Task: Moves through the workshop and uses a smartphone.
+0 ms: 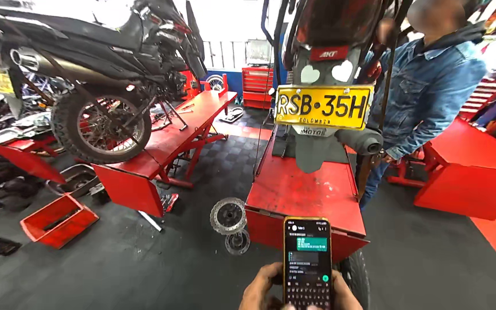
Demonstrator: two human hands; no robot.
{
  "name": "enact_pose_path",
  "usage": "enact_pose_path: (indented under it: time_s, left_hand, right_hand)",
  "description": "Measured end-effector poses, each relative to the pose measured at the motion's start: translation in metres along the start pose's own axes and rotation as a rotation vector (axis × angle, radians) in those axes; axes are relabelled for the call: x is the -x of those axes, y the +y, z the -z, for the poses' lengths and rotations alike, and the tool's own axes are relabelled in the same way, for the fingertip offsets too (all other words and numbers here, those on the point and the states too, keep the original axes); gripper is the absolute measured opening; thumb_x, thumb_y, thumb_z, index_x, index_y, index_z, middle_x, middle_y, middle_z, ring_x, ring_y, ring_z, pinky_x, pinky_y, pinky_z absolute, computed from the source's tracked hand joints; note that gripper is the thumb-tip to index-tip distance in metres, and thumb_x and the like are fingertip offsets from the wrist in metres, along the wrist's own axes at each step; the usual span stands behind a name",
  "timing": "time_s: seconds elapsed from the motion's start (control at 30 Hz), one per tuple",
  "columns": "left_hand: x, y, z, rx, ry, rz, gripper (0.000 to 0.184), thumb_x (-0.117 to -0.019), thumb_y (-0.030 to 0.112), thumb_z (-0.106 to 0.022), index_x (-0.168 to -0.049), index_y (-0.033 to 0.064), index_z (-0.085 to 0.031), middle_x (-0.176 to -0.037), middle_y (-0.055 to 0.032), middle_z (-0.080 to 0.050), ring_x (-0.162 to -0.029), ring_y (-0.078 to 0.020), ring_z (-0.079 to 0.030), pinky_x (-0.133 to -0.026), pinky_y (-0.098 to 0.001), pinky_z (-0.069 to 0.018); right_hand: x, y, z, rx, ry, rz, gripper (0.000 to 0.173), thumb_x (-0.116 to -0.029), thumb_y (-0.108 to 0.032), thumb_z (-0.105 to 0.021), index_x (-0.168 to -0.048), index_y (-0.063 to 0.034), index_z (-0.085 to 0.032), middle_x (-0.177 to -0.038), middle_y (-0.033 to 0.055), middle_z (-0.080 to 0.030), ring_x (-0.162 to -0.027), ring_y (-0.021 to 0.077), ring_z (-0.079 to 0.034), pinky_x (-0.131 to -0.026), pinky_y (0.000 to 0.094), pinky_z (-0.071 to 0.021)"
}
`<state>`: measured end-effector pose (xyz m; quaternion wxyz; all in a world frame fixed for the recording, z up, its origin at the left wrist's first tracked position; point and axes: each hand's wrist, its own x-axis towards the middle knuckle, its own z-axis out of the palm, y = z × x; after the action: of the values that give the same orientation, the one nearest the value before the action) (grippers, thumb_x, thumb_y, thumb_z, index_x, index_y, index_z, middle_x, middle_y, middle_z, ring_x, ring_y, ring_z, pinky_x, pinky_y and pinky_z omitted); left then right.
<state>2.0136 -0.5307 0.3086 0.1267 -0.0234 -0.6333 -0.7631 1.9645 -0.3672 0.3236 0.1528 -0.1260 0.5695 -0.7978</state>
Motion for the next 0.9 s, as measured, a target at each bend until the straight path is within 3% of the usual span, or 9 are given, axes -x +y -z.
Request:
enact_pose_path:
  time_s: [0.17,0.57,0.67,0.9]
  left_hand:
    - [0.006,0.0,0.006,-0.014,-0.038,-0.011,0.056,-0.0924,0.007,-0.065,-0.142,-0.0097,-0.045,-0.136,-0.0169,-0.06,-0.119,-0.0273,-0.065,-0.089,-0.0452,-0.0625]
    - [0.005,-0.003,0.011,0.026,-0.057,-0.027,0.056,-0.092,0.006,-0.066,-0.142,-0.0105,-0.044,-0.137,-0.0199,-0.057,-0.12,-0.0311,-0.063,-0.088,-0.0473,-0.0629]
    - [0.005,-0.003,0.011,0.032,-0.055,-0.017,0.057,-0.0914,0.004,-0.066,-0.142,-0.0107,-0.044,-0.137,-0.0202,-0.057,-0.12,-0.0315,-0.063,-0.089,-0.0474,-0.0625]
    - [0.003,-0.003,0.01,0.045,-0.027,-0.002,0.058,-0.0907,0.002,-0.065,-0.142,-0.0118,-0.041,-0.135,-0.0213,-0.058,-0.118,-0.0313,-0.065,-0.089,-0.047,-0.0625]
  right_hand:
    - [0.008,-0.008,-0.005,0.04,0.018,-0.088,0.054,-0.0826,0.013,-0.059,-0.132,0.0045,-0.041,-0.11,0.016,-0.07,-0.081,0.0255,-0.073,-0.059,0.0377,-0.0628]
    - [0.007,-0.011,-0.01,0.056,0.046,-0.116,0.053,-0.0813,0.014,-0.061,-0.131,0.0044,-0.044,-0.109,0.0154,-0.071,-0.081,0.0244,-0.073,-0.06,0.0359,-0.0629]
    - [0.007,-0.009,-0.007,0.039,0.028,-0.118,0.049,-0.0835,0.013,-0.056,-0.131,0.0046,-0.045,-0.109,0.016,-0.071,-0.082,0.0254,-0.073,-0.06,0.0372,-0.063]
    - [0.009,-0.008,-0.005,-0.024,-0.002,-0.129,0.049,-0.0849,0.016,-0.055,-0.132,0.0067,-0.046,-0.113,0.018,-0.071,-0.09,0.0299,-0.075,-0.071,0.045,-0.0658]
